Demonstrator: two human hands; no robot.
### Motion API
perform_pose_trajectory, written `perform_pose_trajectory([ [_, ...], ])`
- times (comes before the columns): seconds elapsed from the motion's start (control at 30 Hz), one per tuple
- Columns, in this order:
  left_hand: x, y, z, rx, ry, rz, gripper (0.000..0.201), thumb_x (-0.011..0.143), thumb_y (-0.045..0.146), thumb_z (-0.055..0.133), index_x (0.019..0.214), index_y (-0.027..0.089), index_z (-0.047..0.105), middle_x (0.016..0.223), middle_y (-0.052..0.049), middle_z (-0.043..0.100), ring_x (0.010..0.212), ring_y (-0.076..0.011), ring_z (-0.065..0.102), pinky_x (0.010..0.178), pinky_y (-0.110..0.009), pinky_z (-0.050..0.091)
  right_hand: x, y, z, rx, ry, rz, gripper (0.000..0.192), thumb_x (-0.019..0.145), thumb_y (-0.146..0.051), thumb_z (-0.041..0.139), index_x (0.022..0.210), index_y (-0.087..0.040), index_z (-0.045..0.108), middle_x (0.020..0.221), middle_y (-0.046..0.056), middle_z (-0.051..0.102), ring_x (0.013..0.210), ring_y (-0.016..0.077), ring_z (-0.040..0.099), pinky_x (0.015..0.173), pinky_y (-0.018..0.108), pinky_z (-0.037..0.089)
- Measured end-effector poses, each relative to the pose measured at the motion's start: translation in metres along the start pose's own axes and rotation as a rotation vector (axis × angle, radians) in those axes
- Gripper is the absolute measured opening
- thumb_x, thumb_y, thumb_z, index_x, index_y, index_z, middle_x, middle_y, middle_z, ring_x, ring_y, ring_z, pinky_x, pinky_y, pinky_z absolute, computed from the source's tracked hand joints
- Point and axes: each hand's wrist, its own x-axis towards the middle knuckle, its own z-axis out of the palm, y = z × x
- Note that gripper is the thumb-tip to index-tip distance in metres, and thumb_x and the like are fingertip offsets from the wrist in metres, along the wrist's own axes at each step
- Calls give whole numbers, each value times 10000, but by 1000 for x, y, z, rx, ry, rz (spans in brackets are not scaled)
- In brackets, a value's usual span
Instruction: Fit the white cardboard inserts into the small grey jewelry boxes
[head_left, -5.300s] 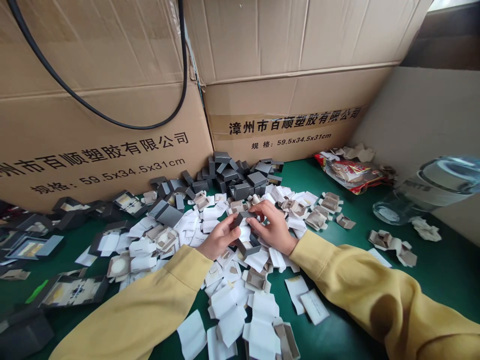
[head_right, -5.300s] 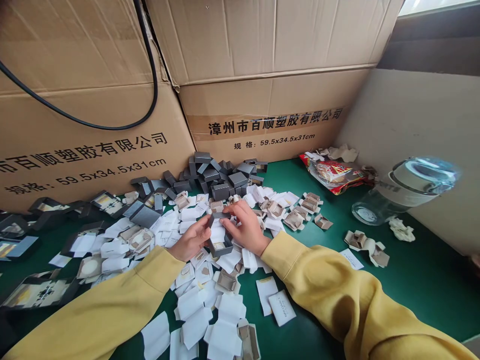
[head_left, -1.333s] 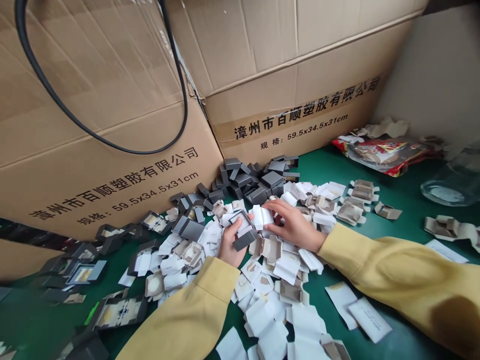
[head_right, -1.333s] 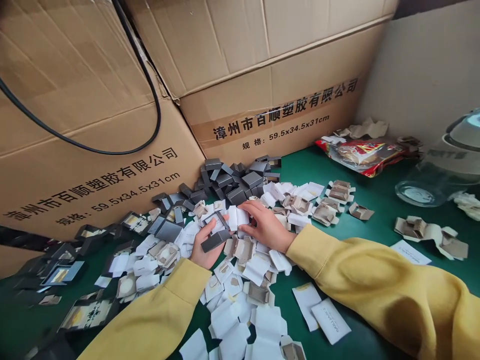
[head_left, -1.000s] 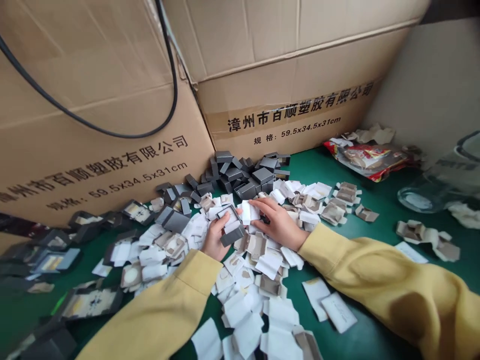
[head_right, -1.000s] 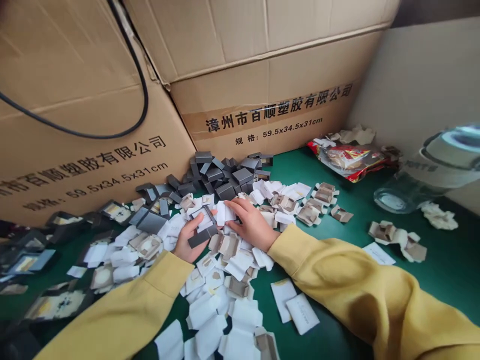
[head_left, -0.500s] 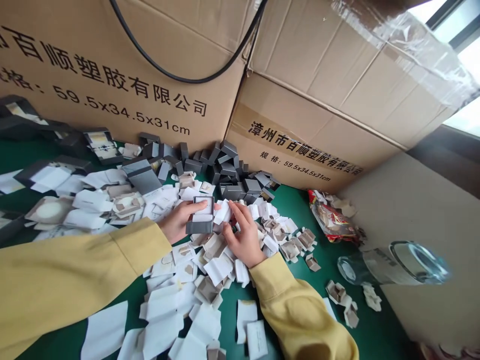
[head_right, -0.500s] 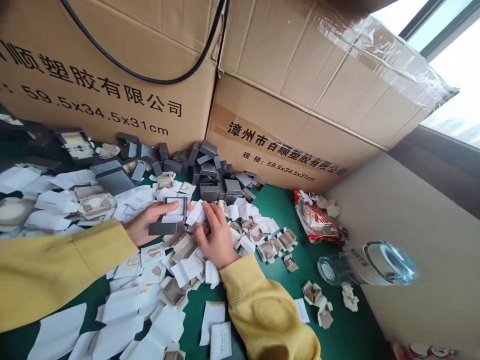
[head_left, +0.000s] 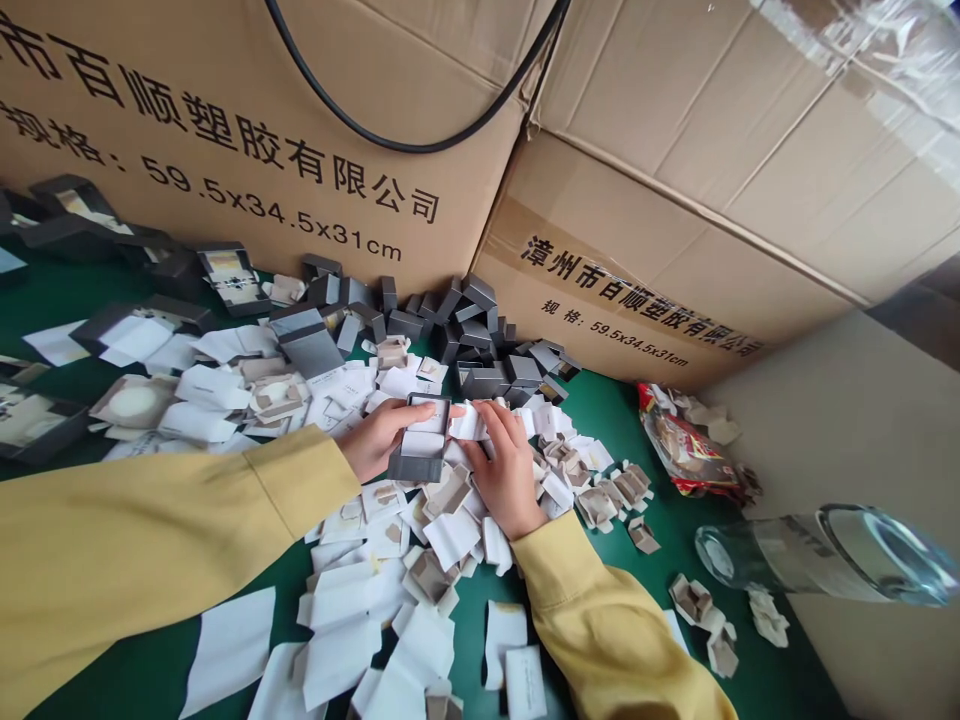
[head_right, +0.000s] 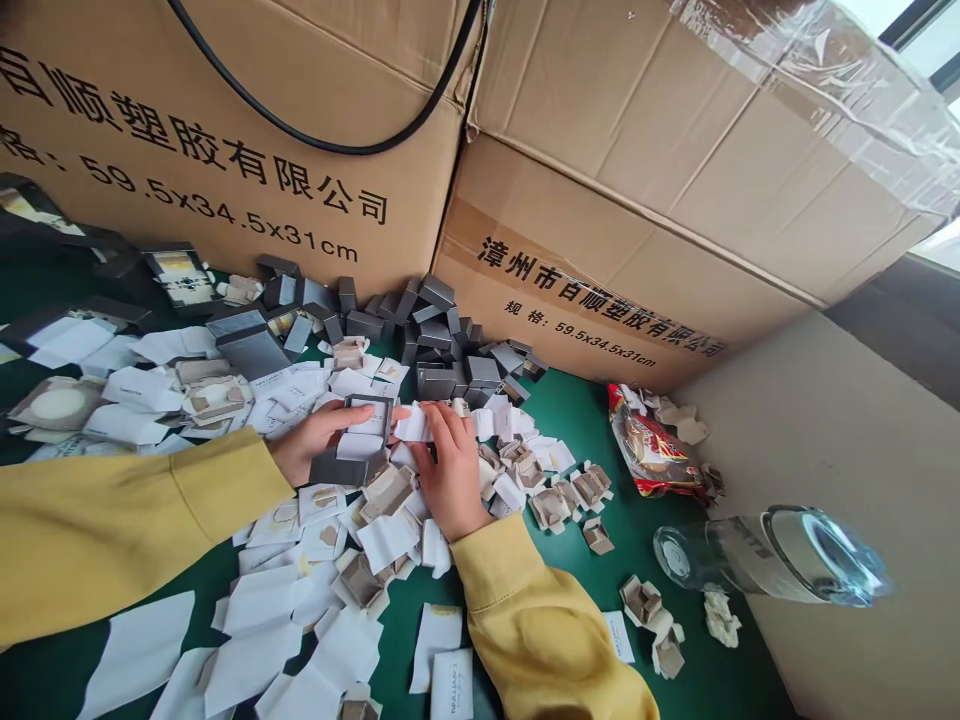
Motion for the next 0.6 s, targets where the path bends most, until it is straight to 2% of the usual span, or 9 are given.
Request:
perform_pose_trajectory([
  [0.13, 1, -1, 1, -17, -35, 41, 369, 755, 324, 597, 1040, 107, 685, 739, -95, 719, 582, -187, 637, 582, -283, 473, -2, 4, 2, -57, -54, -58, 440, 868, -118, 462, 1297, -218, 459, 1270, 96, 524, 1119, 243, 490, 942, 438, 422],
  [0.27, 1, -3, 1, -43, -75, 93, 411, 756, 341, 615, 1087, 102, 666, 778, -112, 728, 681, -229, 660, 664, -316, 466, -3, 3, 2, -57, -9, -79, 441, 877, -113, 450, 1299, -241, 464, 1295, 79, 519, 1085, 235, 502, 904, 428, 436],
  [0.43, 0, -3, 1, -45, -37, 87, 436, 733, 335, 645, 1096, 92, 658, 761, -115, 724, 724, -236, 667, 666, -315, 475, 0, -4, -1, -13, 20, -66, 492, 864, -99, 457, 1332, -249, 424, 1255, 69, 556, 1044, 223, 523, 892, 415, 450],
  [0.6, -2, -3, 6, -70, 63, 138, 413, 683, 333, 684, 1017, 90, 691, 821, -126, 727, 822, -271, 666, 700, -337, 499, 0, -7, -4, 135, 5, -17, 454, 871, -146, 447, 1314, -240, 418, 1284, 78, 519, 1121, 225, 496, 932, 423, 445],
])
